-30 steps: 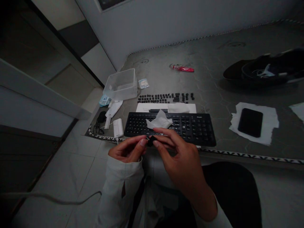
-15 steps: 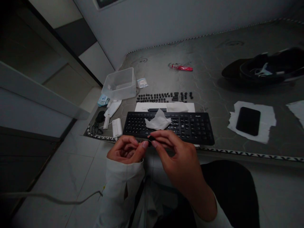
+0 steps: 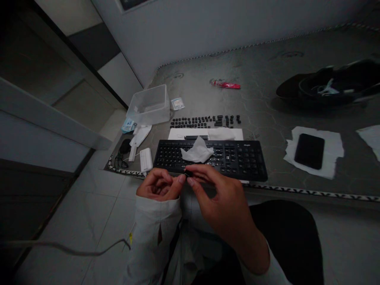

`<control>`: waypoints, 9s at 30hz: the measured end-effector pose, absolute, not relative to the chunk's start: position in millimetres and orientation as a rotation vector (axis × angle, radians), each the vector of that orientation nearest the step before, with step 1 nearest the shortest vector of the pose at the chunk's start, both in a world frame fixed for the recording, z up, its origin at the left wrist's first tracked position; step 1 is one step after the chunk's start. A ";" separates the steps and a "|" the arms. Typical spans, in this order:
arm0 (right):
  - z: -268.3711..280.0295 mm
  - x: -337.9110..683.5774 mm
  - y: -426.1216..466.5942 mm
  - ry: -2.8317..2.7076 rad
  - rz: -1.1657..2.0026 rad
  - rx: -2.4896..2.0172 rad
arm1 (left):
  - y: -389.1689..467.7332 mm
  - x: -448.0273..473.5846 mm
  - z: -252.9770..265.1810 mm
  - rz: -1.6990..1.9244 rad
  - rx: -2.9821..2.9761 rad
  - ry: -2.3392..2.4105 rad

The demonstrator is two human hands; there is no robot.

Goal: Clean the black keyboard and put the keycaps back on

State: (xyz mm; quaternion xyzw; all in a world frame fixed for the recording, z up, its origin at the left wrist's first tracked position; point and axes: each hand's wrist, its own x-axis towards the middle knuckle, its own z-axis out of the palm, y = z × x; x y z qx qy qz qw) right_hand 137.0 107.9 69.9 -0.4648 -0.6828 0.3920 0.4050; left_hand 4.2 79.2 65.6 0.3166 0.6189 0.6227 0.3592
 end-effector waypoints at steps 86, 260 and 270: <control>79.3 140.6 108.9 -1.435 1.345 -1.167 | 79.3 6.1 77.1 1.521 0.696 1.432; -81.7 297.8 212.7 -1.104 0.746 -1.777 | 158.7 42.6 -53.3 1.238 1.969 2.081; -80.4 297.3 212.5 -1.118 0.748 -1.804 | 160.1 54.9 -67.8 1.198 2.084 1.995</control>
